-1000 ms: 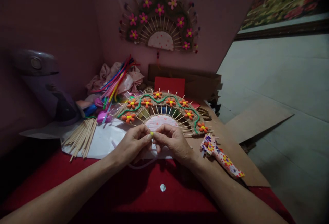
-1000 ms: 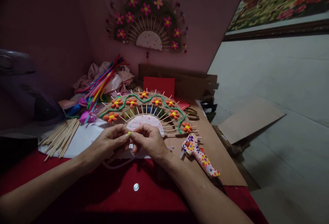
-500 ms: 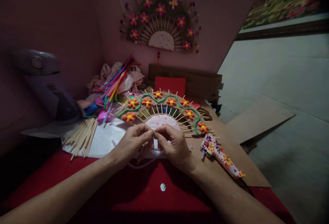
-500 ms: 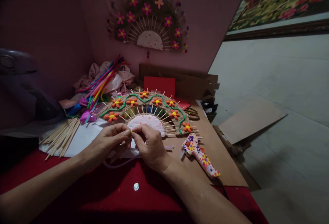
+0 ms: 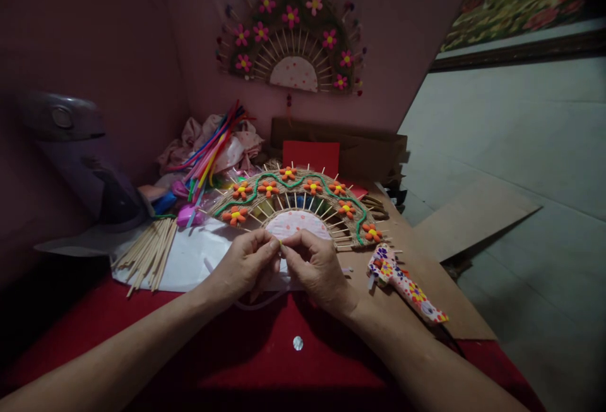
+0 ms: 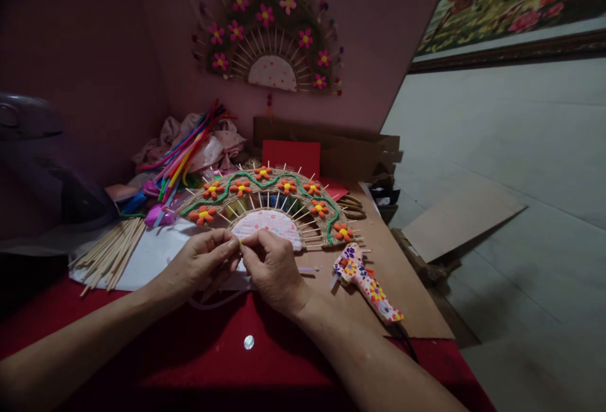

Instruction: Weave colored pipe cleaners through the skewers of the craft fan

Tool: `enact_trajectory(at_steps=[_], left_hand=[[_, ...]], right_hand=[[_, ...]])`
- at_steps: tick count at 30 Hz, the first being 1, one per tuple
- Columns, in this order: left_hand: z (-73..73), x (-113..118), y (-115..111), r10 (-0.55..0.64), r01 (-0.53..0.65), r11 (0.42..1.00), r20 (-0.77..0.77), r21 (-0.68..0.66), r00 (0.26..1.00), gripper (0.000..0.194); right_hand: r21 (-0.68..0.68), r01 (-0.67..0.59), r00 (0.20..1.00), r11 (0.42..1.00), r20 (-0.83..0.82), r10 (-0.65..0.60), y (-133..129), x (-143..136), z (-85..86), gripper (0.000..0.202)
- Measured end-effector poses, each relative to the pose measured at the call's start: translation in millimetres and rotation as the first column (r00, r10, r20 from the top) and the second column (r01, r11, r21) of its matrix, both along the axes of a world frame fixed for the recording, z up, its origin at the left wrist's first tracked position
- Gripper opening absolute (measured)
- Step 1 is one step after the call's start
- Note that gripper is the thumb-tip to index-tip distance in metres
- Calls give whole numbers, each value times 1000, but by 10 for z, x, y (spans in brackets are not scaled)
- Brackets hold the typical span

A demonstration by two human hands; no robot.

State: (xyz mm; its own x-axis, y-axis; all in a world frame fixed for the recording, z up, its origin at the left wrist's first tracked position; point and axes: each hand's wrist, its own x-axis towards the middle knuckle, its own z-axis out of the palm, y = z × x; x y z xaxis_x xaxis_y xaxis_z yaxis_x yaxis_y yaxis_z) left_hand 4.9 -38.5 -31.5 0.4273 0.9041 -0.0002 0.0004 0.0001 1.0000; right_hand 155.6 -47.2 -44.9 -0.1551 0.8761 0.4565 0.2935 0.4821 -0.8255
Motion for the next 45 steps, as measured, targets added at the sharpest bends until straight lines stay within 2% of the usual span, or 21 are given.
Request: enact_trajectory(at_steps=[4,12,16,21,30,38,42,45], left_hand=[[-21,7,5,17,-17,1000,0,3,1000,32],[-44,16,25,6,-2,999,94,-37,996,27],[-28,8,19,-21,23,999,94,-23,995,28],[6,14,1,13,-5,998,126,-62,992,27],[-4,33,-11,33,-29,998,84,-52,996,27],[-59,22,2,52,-49,997,51,-61,997,27],[-84,17,9,58,-57,998,45,-35,997,27],[-107,5,2,58,-57,998,31,-1,998,27]], right_hand=[[2,27,1000,1000,7,-27,-11,-11,8,14],[60,51,997,997,59,-55,-10,-8,39,13],[92,55,996,994,62,-61,-13,-9,46,13],[92,62,996,994,54,-67,-17,0,52,12],[103,62,993,993,95,-71,-28,-14,37,12],[59,51,993,997,103,-57,-24,-12,26,11],[58,-12,996,998,84,7,-1,10,17,11],[-35,-60,998,998,23,61,17,11,6,14]])
